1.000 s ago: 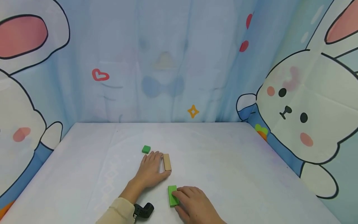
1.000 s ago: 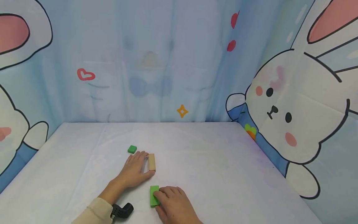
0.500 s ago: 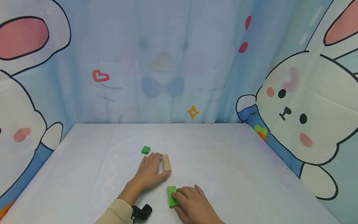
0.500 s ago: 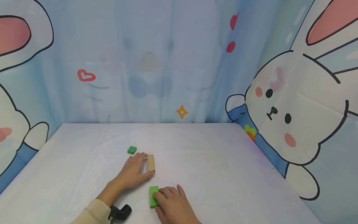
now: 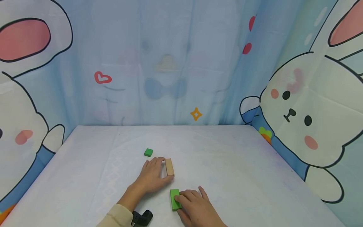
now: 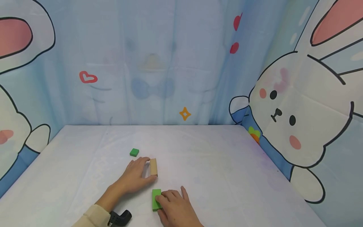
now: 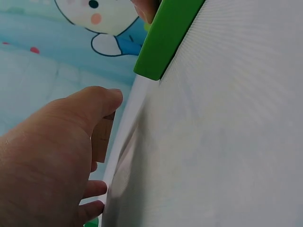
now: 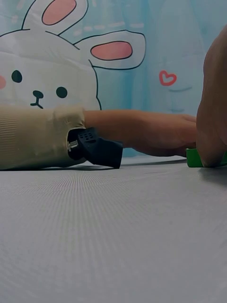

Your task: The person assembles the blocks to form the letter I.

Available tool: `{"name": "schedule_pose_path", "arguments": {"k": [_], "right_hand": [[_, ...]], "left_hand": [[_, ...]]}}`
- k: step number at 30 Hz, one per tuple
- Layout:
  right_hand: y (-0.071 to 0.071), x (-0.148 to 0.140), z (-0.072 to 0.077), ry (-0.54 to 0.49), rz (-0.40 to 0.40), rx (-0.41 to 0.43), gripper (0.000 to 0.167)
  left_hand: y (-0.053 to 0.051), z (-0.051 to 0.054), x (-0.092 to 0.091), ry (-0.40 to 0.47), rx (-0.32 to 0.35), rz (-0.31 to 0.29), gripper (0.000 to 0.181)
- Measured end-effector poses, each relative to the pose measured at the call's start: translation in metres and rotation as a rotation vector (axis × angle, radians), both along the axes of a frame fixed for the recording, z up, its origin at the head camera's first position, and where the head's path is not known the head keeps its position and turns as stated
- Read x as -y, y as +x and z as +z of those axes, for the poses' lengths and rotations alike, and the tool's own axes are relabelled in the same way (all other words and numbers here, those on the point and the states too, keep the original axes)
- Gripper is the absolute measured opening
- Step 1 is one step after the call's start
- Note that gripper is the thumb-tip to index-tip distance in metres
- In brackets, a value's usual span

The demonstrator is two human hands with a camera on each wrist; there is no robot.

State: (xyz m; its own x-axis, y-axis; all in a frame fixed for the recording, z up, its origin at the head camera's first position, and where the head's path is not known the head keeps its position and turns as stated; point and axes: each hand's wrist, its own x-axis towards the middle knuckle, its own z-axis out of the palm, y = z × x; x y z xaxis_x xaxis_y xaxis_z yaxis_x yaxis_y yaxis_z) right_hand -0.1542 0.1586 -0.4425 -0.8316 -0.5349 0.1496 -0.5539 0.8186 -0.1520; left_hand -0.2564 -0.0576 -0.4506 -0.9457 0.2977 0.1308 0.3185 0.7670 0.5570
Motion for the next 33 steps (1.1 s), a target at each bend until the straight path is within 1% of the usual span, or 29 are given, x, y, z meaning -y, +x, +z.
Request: {"name": "schedule_pose_path", "arguments": {"k": [7,13,19,24,33], "right_hand": [[0.0,0.0005,0.0,0.003,0.002,0.009,0.033],[-0.0022,0.0028,0.0011,0.014,-0.02,0.033,0.034],[-0.0006,0.0033,0.0015,0.013,-0.022,0.042,0.033],[-0.0003,0.0037,0.0007,0.017,-0.017,0.027,0.035],[-0.0001,0.0033,0.0002,0.012,-0.004,0.017,0.034]], "left_hand": [[0.0025,-0.0005,0.0004,-0.016,0.007,-0.009,0.081],[0.0031,0.002,0.0002,-0.025,0.007,-0.018,0.082],[0.006,0.0025,-0.0005,-0.027,0.017,-0.024,0.082],[0.0081,0.0025,-0.0009,-0.03,0.017,-0.028,0.081],[0.0098,0.0025,0.0005,-0.068,0.019,-0.045,0.081]]}}
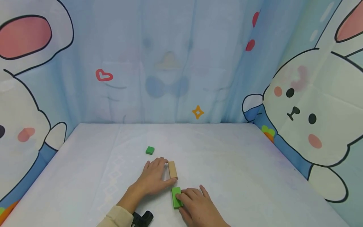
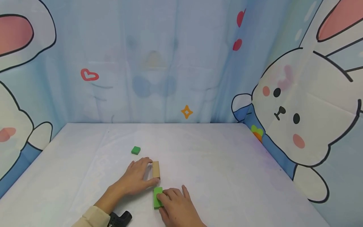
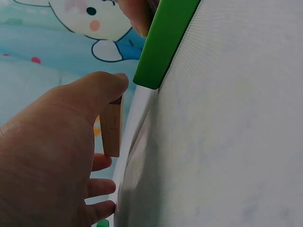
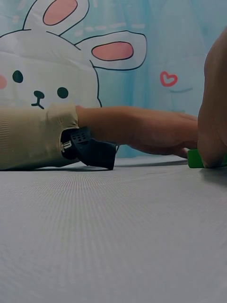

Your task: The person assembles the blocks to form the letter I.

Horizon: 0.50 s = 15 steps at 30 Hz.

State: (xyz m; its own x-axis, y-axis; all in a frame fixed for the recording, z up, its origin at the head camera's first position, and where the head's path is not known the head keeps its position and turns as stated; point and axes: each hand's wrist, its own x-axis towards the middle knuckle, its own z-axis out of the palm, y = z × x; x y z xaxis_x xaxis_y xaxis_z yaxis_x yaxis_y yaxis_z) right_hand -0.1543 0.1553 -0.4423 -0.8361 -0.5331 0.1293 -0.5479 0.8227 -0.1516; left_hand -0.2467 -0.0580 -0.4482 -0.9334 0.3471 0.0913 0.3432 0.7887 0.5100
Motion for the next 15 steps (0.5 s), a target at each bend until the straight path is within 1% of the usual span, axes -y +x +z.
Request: {"name": "schedule_pose_path", "arguments": {"k": [7,11,15], "right_hand": [[-0.0014,0.0001,0.0009,0.011,-0.008,0.007,0.033],[-0.0005,-0.0014,-0.001,0.001,0.004,-0.02,0.033],[0.0003,-0.0024,-0.002,-0.009,0.014,-0.04,0.033]], "left_hand": [[0.0033,0.0043,-0.0004,-0.014,0.009,-0.012,0.08],[0.0043,0.0039,-0.0008,-0.031,0.007,-0.018,0.08],[0.0046,0.0036,-0.0006,-0.052,0.021,-0.02,0.081]]}}
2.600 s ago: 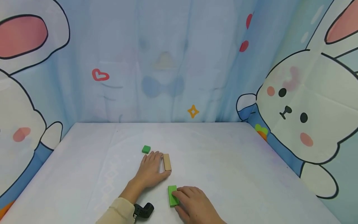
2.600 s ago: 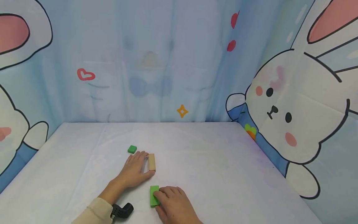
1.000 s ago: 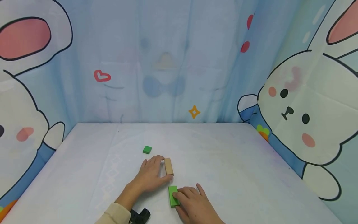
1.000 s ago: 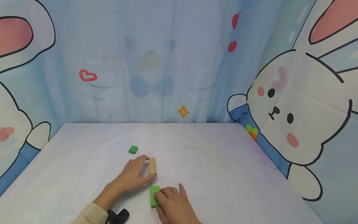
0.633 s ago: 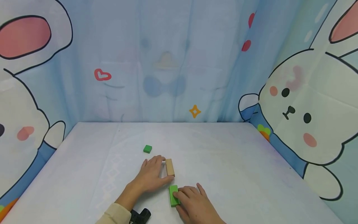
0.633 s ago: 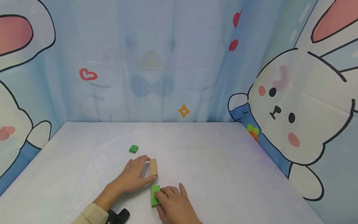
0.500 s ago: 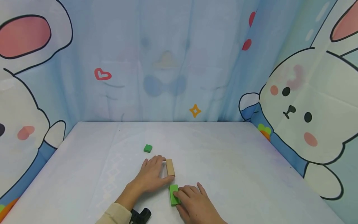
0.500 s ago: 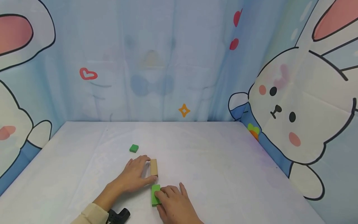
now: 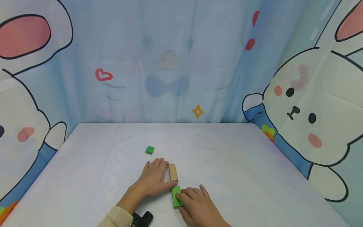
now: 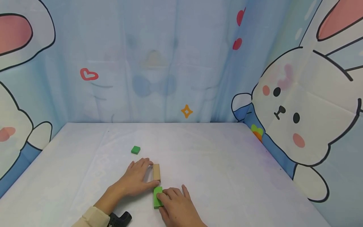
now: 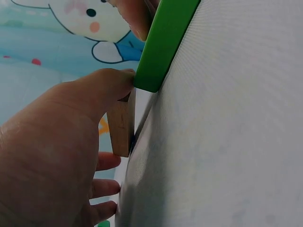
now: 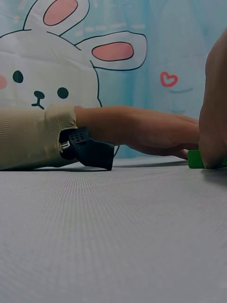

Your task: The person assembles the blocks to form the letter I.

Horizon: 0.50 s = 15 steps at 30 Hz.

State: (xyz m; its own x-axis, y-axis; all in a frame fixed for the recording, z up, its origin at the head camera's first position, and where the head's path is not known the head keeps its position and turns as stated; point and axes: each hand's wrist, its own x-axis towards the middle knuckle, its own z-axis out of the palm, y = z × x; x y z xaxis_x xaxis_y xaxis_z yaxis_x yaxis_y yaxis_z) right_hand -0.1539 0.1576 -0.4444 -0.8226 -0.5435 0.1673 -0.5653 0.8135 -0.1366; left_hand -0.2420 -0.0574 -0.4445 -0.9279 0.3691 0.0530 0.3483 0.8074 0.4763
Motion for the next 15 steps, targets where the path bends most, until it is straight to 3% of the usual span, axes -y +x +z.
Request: {"name": "schedule_pose_path", "arguments": {"k": [15], "right_hand": [[0.0004,0.0016,0.0013,0.018,-0.011,0.018,0.034]], "left_hand": [[0.0022,0.0034,0.0037,-0.017,-0.001,-0.021,0.083]]}}
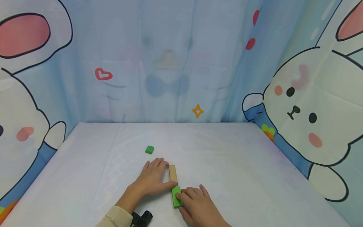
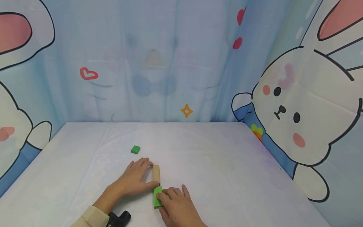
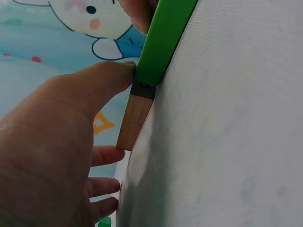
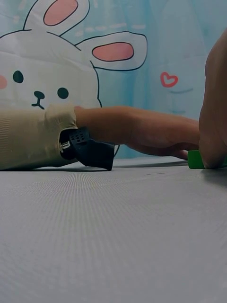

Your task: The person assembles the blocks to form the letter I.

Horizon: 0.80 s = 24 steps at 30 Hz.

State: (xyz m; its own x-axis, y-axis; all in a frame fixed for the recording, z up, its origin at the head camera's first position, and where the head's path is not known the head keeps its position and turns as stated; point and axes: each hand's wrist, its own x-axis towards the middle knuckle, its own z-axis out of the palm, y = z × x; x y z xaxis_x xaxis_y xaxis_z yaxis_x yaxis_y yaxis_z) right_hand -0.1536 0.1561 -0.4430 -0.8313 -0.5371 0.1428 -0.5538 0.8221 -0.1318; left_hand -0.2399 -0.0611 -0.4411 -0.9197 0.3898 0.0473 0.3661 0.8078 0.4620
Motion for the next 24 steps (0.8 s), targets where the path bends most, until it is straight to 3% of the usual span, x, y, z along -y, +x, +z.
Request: {"name": "schedule_pose_path", "arguments": {"k": [9,24], "right_hand": [[0.0,-0.0004,0.0003,-0.001,0.002,0.007,0.033],[-0.0013,0.0006,0.0001,0.001,0.005,0.0,0.034]], "left_hand": [[0.0002,-0.0021,0.001,0.048,-0.012,-0.01,0.065],[0.0002,-0.0012,0.0011,0.068,-0.011,0.0,0.062]]}}
